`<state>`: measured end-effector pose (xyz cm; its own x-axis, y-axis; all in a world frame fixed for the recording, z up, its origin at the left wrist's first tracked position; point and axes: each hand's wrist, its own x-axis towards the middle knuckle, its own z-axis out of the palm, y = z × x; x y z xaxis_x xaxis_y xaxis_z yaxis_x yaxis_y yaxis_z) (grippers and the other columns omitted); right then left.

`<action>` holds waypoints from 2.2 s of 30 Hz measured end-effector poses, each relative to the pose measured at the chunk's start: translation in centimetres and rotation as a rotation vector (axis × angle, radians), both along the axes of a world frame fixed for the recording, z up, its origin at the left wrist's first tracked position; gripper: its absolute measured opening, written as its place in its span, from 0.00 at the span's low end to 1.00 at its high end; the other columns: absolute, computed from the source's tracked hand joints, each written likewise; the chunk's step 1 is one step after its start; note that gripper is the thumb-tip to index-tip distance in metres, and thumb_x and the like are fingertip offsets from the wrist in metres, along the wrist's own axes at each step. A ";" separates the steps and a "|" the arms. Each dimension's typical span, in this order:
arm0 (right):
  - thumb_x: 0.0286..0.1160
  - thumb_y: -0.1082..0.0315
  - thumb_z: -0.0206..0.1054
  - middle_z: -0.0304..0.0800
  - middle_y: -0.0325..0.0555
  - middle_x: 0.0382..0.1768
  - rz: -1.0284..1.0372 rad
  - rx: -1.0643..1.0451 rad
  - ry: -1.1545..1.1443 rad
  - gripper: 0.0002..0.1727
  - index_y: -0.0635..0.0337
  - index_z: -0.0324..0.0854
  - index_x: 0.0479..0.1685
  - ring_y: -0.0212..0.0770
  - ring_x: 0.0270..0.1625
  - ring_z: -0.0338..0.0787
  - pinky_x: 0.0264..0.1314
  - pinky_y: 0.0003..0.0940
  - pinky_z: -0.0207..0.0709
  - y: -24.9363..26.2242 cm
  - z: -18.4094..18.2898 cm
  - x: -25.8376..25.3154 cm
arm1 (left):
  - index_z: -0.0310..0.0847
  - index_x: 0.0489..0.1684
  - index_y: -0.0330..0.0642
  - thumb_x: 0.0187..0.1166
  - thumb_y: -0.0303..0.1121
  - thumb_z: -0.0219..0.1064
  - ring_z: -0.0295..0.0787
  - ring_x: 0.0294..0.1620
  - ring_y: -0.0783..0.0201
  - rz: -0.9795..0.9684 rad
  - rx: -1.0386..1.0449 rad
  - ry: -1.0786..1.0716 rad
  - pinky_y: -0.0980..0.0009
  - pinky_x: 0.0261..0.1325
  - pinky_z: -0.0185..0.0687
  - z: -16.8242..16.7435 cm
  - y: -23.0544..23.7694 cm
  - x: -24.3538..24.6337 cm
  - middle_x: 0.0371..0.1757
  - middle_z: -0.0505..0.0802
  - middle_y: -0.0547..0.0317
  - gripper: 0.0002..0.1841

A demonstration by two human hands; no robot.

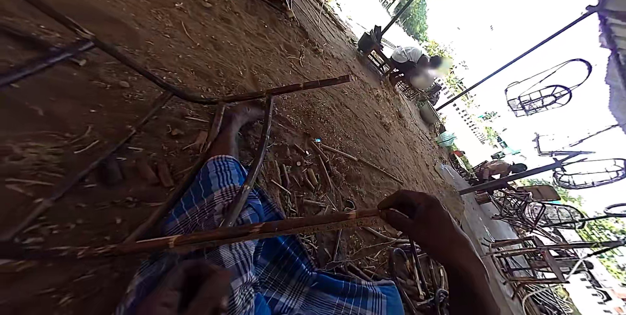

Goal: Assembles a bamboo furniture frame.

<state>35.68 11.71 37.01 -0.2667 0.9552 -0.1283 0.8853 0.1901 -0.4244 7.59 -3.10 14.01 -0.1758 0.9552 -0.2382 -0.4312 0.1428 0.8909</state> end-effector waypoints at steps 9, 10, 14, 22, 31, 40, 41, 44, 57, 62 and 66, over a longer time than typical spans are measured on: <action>0.71 0.60 0.79 0.90 0.35 0.27 -0.049 -0.028 0.005 0.05 0.43 0.93 0.42 0.34 0.24 0.82 0.26 0.34 0.77 0.4 -0.8 0.3 | 0.84 0.45 0.25 0.81 0.25 0.69 0.89 0.26 0.60 -0.048 -0.057 -0.927 0.69 0.33 0.90 7.4 10.0 16.6 0.33 0.91 0.40 0.08; 0.72 0.60 0.78 0.90 0.34 0.28 -0.045 -0.037 -0.002 0.04 0.43 0.93 0.42 0.34 0.24 0.82 0.26 0.35 0.77 0.3 -0.8 0.4 | 0.85 0.44 0.26 0.80 0.25 0.70 0.89 0.25 0.61 -0.016 -0.066 -0.930 0.70 0.32 0.90 7.3 10.2 17.2 0.32 0.91 0.40 0.07; 0.76 0.62 0.76 0.91 0.36 0.30 -0.003 -0.067 0.033 0.03 0.46 0.92 0.43 0.35 0.26 0.85 0.28 0.34 0.81 0.3 -1.0 0.7 | 0.83 0.46 0.26 0.75 0.21 0.73 0.88 0.23 0.60 0.069 -0.047 -0.850 0.71 0.29 0.88 7.3 10.2 18.2 0.31 0.91 0.38 0.08; 0.89 0.66 0.59 0.94 0.39 0.38 -0.183 0.255 0.183 0.14 0.49 0.87 0.63 0.35 0.17 0.76 0.16 0.29 0.69 0.2 0.3 3.9 | 0.83 0.46 0.26 0.73 0.22 0.75 0.88 0.23 0.57 0.096 -0.044 -0.748 0.68 0.30 0.90 6.5 10.4 18.9 0.30 0.90 0.39 0.10; 0.89 0.68 0.58 0.94 0.50 0.39 0.130 -0.071 0.264 0.17 0.49 0.79 0.72 0.44 0.23 0.91 0.24 0.36 0.90 -0.4 1.5 1.7 | 0.85 0.45 0.30 0.73 0.24 0.76 0.84 0.20 0.58 0.106 -0.053 -0.703 0.69 0.25 0.85 6.8 10.5 19.0 0.27 0.88 0.40 0.09; 0.69 0.52 0.77 0.83 0.31 0.52 0.245 0.320 -0.144 0.25 0.41 0.83 0.68 0.28 0.41 0.86 0.38 0.30 0.86 -0.7 -3.3 0.5 | 0.84 0.45 0.31 0.69 0.27 0.81 0.80 0.19 0.62 0.123 -0.070 -0.676 0.72 0.22 0.76 7.1 10.7 18.9 0.27 0.88 0.43 0.13; 0.69 0.55 0.76 0.84 0.31 0.51 0.243 0.337 -0.172 0.25 0.43 0.83 0.68 0.28 0.42 0.87 0.41 0.31 0.87 -0.8 -3.5 0.5 | 0.84 0.45 0.32 0.69 0.27 0.81 0.80 0.18 0.62 0.123 -0.073 -0.673 0.72 0.21 0.76 7.1 10.7 18.9 0.27 0.88 0.43 0.14; 0.70 0.65 0.70 0.90 0.28 0.44 0.217 0.311 -0.154 0.17 0.41 0.88 0.59 0.25 0.35 0.89 0.37 0.29 0.90 -0.4 -3.3 1.0 | 0.86 0.43 0.33 0.69 0.28 0.81 0.81 0.19 0.61 0.107 -0.091 -0.657 0.72 0.24 0.78 7.1 10.6 18.8 0.27 0.89 0.43 0.12; 0.83 0.63 0.61 0.88 0.29 0.31 0.344 0.196 0.080 0.13 0.46 0.90 0.56 0.29 0.26 0.84 0.25 0.27 0.81 0.8 -1.0 1.6 | 0.88 0.39 0.35 0.71 0.30 0.80 0.80 0.17 0.61 0.102 -0.058 -0.653 0.73 0.21 0.77 7.1 10.7 18.9 0.24 0.88 0.44 0.09; 0.68 0.66 0.70 0.92 0.23 0.34 0.482 0.111 -0.014 0.08 0.44 0.91 0.42 0.25 0.34 0.89 0.34 0.27 0.87 3.0 -0.7 1.8 | 0.89 0.40 0.37 0.71 0.32 0.81 0.80 0.16 0.62 0.090 -0.062 -0.649 0.74 0.20 0.76 7.3 10.6 18.8 0.23 0.88 0.45 0.10; 0.64 0.64 0.72 0.92 0.22 0.32 0.493 0.067 -0.041 0.06 0.43 0.92 0.38 0.23 0.35 0.90 0.37 0.27 0.88 4.2 -0.6 1.4 | 0.90 0.41 0.37 0.72 0.32 0.80 0.80 0.18 0.62 0.073 -0.052 -0.638 0.73 0.22 0.76 7.2 10.5 18.7 0.24 0.88 0.46 0.09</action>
<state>37.04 15.92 36.44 -0.6849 0.7229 -0.0911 0.6986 0.6162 -0.3637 26.24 7.45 21.25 -0.0481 0.9306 -0.3628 -0.8842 0.1293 0.4489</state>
